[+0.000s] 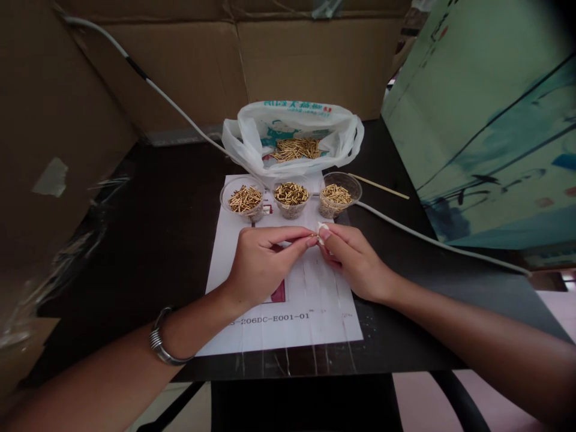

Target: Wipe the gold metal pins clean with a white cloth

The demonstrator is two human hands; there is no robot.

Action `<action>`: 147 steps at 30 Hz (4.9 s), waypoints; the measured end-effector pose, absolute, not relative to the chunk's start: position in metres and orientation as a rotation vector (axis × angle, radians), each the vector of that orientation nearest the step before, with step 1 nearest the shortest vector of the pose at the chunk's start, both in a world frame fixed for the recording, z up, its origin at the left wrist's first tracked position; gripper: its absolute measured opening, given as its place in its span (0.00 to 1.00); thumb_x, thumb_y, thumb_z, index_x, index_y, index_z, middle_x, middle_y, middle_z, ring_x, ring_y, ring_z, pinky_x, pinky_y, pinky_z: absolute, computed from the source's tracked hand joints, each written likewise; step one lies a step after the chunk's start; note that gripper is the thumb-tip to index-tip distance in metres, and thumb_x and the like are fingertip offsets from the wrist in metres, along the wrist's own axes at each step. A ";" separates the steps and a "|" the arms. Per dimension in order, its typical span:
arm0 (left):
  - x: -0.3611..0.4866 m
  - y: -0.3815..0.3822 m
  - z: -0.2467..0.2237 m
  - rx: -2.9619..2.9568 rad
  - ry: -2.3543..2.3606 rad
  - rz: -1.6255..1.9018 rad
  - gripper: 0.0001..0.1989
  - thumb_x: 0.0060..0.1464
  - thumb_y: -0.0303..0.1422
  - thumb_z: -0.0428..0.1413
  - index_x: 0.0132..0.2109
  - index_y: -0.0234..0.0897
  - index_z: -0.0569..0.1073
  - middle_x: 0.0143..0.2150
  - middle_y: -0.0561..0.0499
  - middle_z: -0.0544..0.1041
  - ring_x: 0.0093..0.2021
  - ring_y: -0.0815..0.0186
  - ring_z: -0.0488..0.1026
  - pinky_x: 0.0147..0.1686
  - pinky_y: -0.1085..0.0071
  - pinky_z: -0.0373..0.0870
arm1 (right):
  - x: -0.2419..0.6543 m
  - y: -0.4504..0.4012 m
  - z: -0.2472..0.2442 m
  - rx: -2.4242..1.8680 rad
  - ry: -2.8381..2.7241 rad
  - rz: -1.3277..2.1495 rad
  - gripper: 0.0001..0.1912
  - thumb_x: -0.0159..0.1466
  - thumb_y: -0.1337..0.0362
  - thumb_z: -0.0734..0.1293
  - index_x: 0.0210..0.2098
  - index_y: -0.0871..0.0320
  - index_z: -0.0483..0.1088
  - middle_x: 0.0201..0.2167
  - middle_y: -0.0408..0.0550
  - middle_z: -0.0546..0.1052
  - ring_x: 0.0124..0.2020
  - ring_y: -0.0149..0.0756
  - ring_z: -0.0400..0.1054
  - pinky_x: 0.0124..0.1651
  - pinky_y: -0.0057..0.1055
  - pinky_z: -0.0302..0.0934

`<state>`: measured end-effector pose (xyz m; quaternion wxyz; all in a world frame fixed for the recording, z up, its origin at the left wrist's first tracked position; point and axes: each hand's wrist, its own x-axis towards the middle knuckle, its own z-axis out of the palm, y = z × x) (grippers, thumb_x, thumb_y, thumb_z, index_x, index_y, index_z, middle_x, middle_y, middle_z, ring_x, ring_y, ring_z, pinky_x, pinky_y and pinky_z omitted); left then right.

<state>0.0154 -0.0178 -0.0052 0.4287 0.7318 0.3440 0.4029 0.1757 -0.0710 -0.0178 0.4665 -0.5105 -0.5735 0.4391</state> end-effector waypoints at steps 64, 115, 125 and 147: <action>0.006 -0.004 0.004 1.596 0.586 0.231 0.14 0.63 0.35 0.46 0.31 0.34 0.68 0.25 0.53 0.69 0.26 0.71 0.68 0.27 0.75 0.69 | 0.186 -0.067 -0.009 -1.258 -1.647 1.148 0.20 0.70 0.58 0.54 0.23 0.60 0.58 0.19 0.39 0.57 0.21 0.24 0.49 0.25 0.27 0.45; 0.008 -0.014 0.002 1.881 0.737 0.323 0.15 0.63 0.31 0.46 0.27 0.34 0.66 0.22 0.55 0.70 0.24 0.73 0.68 0.27 0.76 0.64 | 0.176 -0.068 -0.005 -1.507 -1.855 0.811 0.17 0.69 0.62 0.53 0.25 0.59 0.56 0.21 0.41 0.62 0.23 0.28 0.53 0.29 0.30 0.44; 0.009 -0.012 0.002 1.609 0.708 0.379 0.12 0.62 0.36 0.48 0.34 0.34 0.68 0.25 0.54 0.69 0.24 0.72 0.70 0.25 0.77 0.70 | 0.178 -0.070 -0.006 -1.457 -1.662 0.890 0.20 0.71 0.58 0.52 0.23 0.59 0.54 0.17 0.39 0.59 0.21 0.26 0.52 0.28 0.30 0.44; 0.007 -0.012 0.003 1.476 0.725 0.508 0.07 0.58 0.33 0.54 0.36 0.33 0.69 0.27 0.54 0.70 0.25 0.73 0.70 0.25 0.78 0.71 | 0.202 -0.069 0.029 -1.579 -1.571 0.395 0.18 0.66 0.55 0.60 0.25 0.58 0.64 0.20 0.44 0.67 0.23 0.31 0.60 0.27 0.30 0.52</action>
